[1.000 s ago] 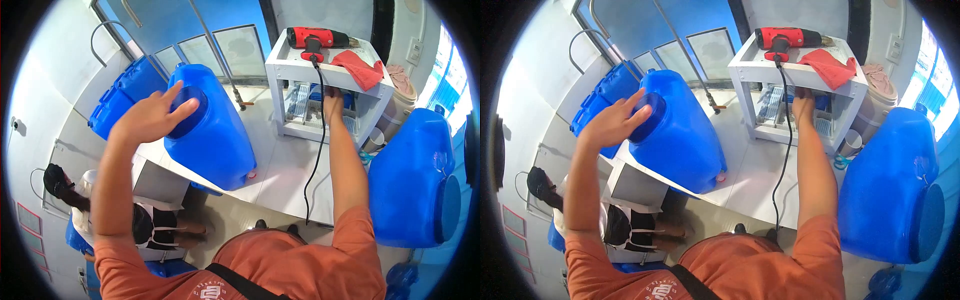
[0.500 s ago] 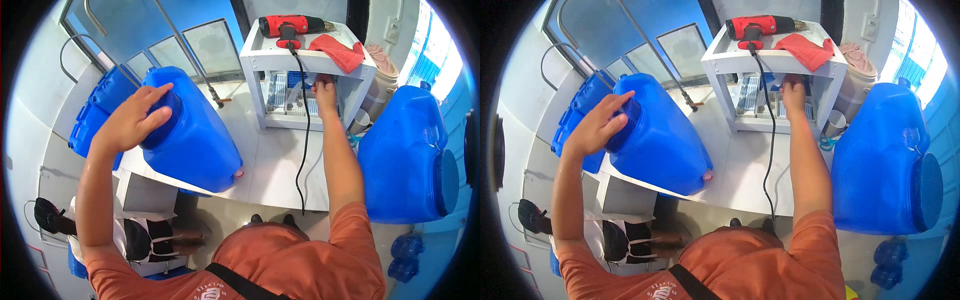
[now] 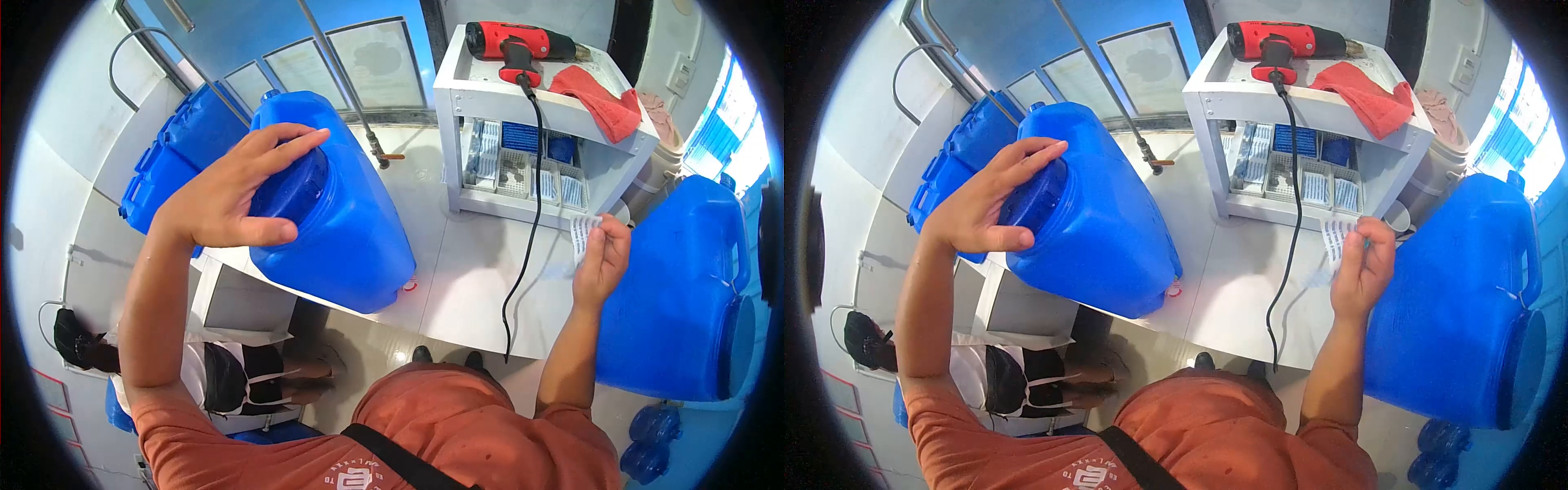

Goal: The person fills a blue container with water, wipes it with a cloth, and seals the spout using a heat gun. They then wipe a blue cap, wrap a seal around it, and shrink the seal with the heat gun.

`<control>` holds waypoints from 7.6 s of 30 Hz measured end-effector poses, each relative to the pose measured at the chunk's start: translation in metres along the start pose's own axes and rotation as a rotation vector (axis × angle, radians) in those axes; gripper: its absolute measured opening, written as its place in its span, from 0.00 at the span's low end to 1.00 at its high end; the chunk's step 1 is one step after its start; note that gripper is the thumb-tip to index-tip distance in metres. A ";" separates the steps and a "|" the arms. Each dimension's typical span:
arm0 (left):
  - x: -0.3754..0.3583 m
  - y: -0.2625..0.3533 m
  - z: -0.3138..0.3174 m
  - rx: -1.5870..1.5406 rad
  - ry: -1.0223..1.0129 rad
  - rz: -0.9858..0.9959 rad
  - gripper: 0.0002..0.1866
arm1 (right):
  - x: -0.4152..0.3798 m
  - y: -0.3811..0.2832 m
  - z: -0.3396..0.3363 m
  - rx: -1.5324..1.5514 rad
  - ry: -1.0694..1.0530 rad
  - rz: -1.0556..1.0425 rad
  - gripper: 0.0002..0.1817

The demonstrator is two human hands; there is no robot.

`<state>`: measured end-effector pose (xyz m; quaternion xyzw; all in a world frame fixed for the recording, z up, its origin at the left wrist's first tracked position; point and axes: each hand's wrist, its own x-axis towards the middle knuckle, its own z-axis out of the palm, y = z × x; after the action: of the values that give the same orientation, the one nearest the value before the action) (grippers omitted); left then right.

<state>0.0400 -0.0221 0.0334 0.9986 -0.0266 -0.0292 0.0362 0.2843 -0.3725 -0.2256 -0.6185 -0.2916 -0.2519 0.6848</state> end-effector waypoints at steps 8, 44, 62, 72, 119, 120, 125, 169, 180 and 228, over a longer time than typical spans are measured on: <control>0.012 0.042 -0.002 0.092 -0.032 -0.354 0.47 | -0.014 -0.040 0.037 0.328 -0.143 0.046 0.06; -0.046 0.049 -0.030 -0.144 -0.007 -0.862 0.50 | -0.049 -0.086 0.034 0.572 -0.521 0.379 0.09; -0.032 0.014 0.006 0.213 0.197 -0.214 0.53 | -0.049 -0.099 0.057 0.565 -0.545 0.408 0.08; -0.009 0.135 0.095 -0.791 0.445 -0.054 0.44 | -0.023 -0.154 0.091 0.913 -0.502 0.622 0.06; -0.040 -0.027 -0.011 -0.479 0.229 -0.619 0.17 | 0.122 -0.160 0.271 0.036 -1.259 -0.040 0.16; -0.042 -0.031 -0.011 -0.513 0.231 -0.565 0.17 | 0.126 -0.158 0.275 0.033 -1.256 -0.038 0.16; -0.050 -0.054 0.019 -0.568 0.344 -0.361 0.14 | 0.124 -0.142 0.280 0.165 -1.344 0.124 0.19; -0.067 -0.021 -0.001 -0.361 0.350 -0.048 0.13 | 0.130 -0.136 0.252 0.163 -1.471 0.106 0.27; -0.076 0.011 -0.012 -0.171 0.257 -0.009 0.12 | 0.125 -0.163 0.220 0.194 -1.289 -0.602 0.15; 0.000 -0.003 -0.017 0.099 -0.032 0.039 0.69 | 0.081 -0.142 0.064 0.191 -0.512 0.330 0.29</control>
<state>0.0416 -0.0178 0.0505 0.9978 -0.0478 -0.0432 -0.0131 0.2350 -0.3235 -0.0645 -0.6336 -0.3723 0.0549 0.6760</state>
